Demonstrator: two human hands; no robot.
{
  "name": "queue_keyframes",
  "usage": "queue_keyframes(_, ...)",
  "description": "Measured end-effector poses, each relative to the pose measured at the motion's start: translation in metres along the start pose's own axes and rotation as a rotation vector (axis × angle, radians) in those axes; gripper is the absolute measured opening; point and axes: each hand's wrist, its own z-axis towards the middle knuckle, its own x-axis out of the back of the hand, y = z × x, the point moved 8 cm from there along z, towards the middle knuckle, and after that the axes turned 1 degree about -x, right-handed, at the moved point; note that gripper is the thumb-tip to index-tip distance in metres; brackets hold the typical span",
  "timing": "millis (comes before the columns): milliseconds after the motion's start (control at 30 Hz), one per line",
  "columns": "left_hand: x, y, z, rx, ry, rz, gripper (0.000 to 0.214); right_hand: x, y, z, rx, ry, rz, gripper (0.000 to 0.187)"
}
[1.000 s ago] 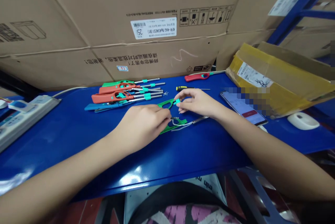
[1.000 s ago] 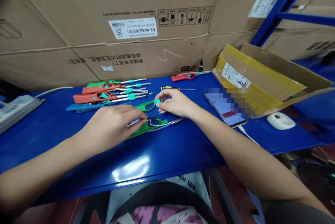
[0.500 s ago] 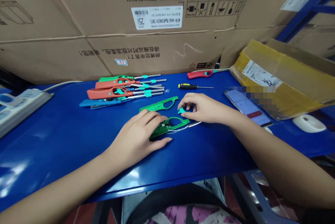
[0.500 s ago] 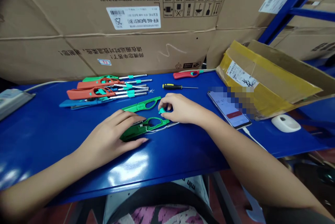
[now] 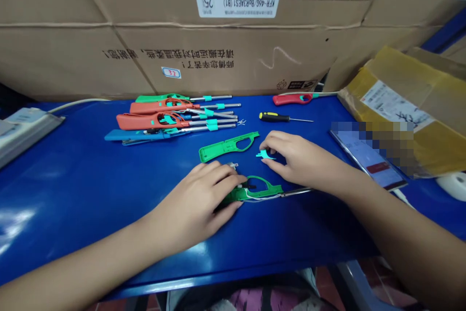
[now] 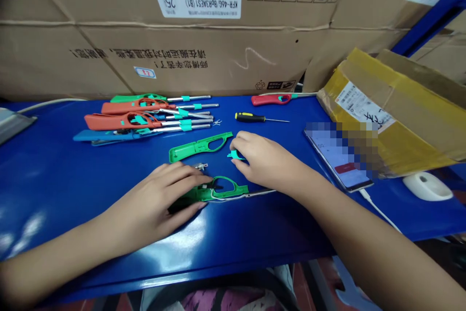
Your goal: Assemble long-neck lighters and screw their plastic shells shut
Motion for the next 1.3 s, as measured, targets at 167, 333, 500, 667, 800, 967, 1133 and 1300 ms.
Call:
queue_keyframes(167,0.002,-0.003,0.0,0.005,0.066,-0.032,0.023,0.001,-0.001,-0.003,0.014,-0.036,-0.092,0.016)
queue_keyframes(333,0.0,-0.007,0.003,0.033,0.117,-0.114,0.018,0.001,-0.006,-0.007,0.043,-0.091,-0.131,0.017)
queue_keyframes(500,-0.002,-0.01,0.008,0.077,0.152,-0.13,0.015,-0.002,-0.012,-0.009,0.067,-0.094,-0.125,0.016)
queue_keyframes(667,0.007,-0.007,0.008,0.05,0.232,-0.242,0.011,-0.003,-0.014,-0.009,0.077,-0.112,-0.118,0.013)
queue_keyframes(800,0.02,-0.005,0.005,0.036,0.325,-0.282,0.009,-0.002,-0.013,-0.008,0.081,-0.133,-0.121,0.011)
queue_keyframes(967,0.032,-0.002,0.002,-0.002,0.423,-0.242,0.007,-0.001,-0.008,-0.009,0.07,-0.117,-0.08,0.015)
queue_keyframes(1133,0.031,-0.003,0.0,-0.039,0.431,-0.207,0.007,0.001,-0.005,-0.009,0.068,-0.118,-0.102,0.017)
queue_keyframes(1300,0.019,-0.006,0.0,-0.04,0.362,-0.217,0.007,0.004,-0.009,-0.009,0.088,-0.096,-0.095,0.016)
